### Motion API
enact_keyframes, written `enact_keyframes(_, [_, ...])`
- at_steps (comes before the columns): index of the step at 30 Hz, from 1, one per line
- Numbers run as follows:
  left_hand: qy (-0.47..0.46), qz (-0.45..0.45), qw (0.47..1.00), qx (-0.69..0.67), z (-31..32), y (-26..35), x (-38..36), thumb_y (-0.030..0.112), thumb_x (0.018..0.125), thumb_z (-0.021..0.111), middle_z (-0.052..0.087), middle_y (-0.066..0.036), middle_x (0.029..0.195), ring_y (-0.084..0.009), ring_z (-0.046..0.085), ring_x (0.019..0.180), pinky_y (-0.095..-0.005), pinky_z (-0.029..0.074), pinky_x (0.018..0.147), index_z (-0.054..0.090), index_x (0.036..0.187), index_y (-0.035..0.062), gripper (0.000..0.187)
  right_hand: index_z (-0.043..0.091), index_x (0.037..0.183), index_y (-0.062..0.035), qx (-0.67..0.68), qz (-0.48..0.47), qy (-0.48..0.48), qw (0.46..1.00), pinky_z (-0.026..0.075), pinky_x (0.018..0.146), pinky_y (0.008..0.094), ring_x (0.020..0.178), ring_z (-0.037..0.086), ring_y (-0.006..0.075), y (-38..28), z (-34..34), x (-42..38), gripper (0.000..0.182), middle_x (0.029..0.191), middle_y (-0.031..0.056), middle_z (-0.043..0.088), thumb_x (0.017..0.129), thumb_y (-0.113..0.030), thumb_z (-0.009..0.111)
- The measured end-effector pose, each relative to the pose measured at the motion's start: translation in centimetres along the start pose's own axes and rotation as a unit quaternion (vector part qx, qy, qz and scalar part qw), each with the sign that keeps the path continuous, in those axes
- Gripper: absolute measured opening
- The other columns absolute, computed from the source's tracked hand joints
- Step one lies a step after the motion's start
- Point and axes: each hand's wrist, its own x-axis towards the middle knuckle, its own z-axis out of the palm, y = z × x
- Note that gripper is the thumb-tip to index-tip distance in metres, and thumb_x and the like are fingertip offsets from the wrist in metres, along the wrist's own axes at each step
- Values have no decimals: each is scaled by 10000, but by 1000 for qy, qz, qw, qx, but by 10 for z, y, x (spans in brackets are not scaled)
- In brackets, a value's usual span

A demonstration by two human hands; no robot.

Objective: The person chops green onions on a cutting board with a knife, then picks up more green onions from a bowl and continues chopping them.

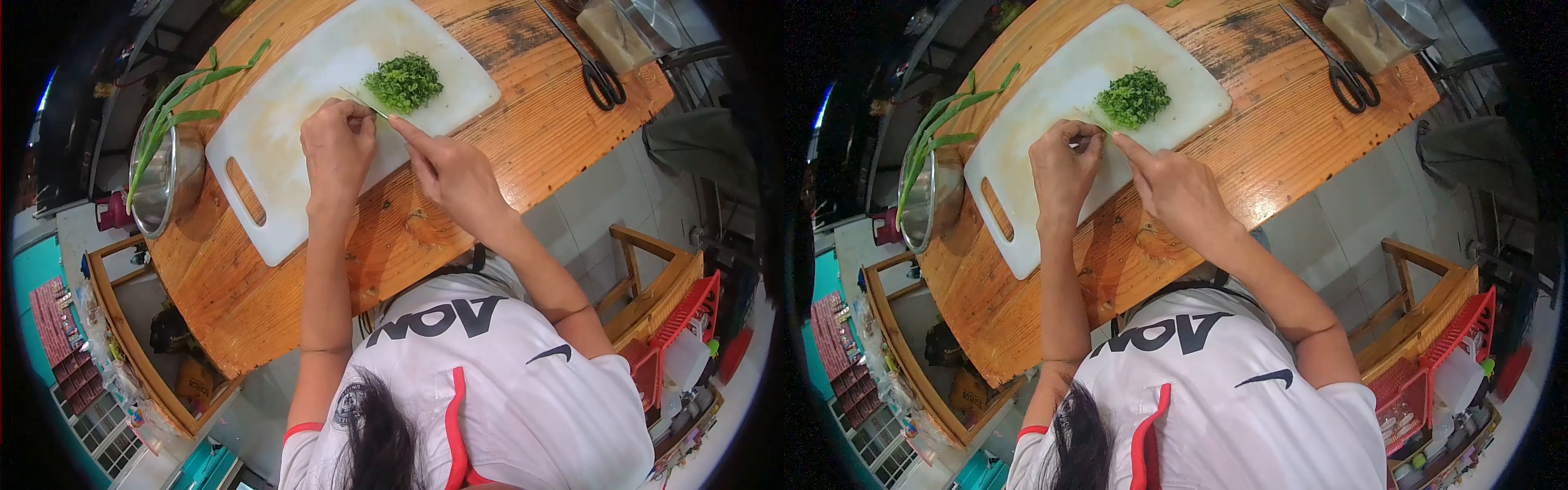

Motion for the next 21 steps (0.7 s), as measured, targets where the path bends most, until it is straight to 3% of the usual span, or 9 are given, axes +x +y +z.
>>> enact_keyframes(3, [-25,-23,998,58,-5,4,-1,63,824,749,751,-112,847,-209,738,750,-318,562,731,772,903,2,103,609,1373,-93,28,11,2,1000,528,620,481,680,652,382,2,0,8,439,740,217,650,935,-63,615])
enact_keyframes(6, [6,-20,1000,13,-1,-1,-2,45,796,747,717,-140,801,-280,718,704,-371,549,711,761,813,6,44,627,1351,-85,50,18,6,999,523,625,482,684,656,389,0,-13,3,415,746,227,652,936,-63,613])
enact_keyframes(9, [14,-12,1000,13,-1,-1,-2,49,798,746,716,-132,789,-272,718,701,-372,549,716,763,810,10,44,639,1337,-85,81,47,-10,996,518,630,482,685,654,394,-6,-26,-4,400,751,228,649,938,-66,615])
enact_keyframes(15, [-2,-40,999,13,-3,5,-2,56,803,745,718,-126,786,-265,718,691,-372,548,710,765,810,9,52,619,1360,-100,21,31,-27,999,521,628,484,672,648,385,-10,-28,-9,424,735,207,646,937,-72,620])
enact_keyframes(21, [-4,-31,999,-14,-2,1,-1,48,800,742,720,-130,790,-262,719,682,-361,555,717,760,812,-5,58,616,1365,-106,2,-3,10,1000,519,627,491,669,646,390,0,-1,4,440,738,205,648,927,-68,628])
